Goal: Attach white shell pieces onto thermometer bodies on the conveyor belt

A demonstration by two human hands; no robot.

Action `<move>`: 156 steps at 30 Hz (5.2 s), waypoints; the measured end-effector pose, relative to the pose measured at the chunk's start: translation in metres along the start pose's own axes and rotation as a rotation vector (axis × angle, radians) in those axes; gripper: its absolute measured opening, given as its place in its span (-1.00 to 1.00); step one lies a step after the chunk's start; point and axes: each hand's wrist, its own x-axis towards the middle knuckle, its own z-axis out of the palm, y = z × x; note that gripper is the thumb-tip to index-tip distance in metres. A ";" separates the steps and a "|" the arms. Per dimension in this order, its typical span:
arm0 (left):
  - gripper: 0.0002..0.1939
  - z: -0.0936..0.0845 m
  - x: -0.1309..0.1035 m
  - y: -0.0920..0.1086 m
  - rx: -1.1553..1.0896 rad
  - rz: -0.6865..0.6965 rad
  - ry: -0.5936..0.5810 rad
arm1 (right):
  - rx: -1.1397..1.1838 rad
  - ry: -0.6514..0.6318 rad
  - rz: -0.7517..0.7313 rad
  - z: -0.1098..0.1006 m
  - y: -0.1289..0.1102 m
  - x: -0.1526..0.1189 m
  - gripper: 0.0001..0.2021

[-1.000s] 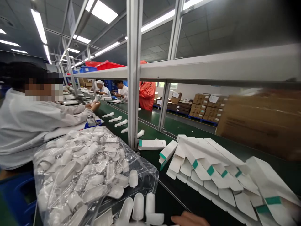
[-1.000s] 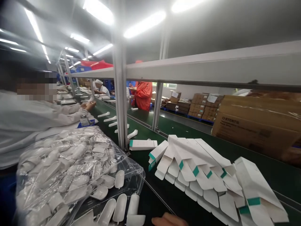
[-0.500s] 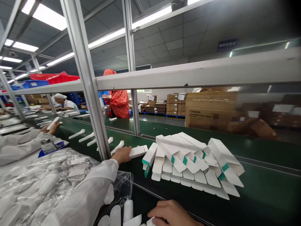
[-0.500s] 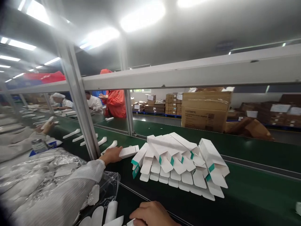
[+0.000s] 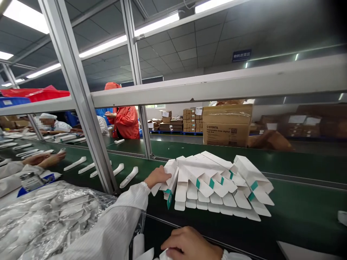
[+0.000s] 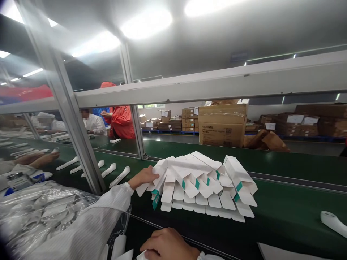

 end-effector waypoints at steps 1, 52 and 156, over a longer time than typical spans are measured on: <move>-0.32 0.003 -0.002 0.004 -0.015 0.011 -0.012 | 0.001 -0.002 -0.003 -0.001 0.000 0.000 -0.66; -0.58 0.090 0.049 0.003 -0.149 0.088 0.072 | -0.622 0.155 0.688 -0.024 0.012 0.062 -0.68; -0.60 0.093 0.051 0.013 -0.015 0.147 0.180 | -0.222 0.195 0.466 -0.060 -0.017 -0.010 -0.63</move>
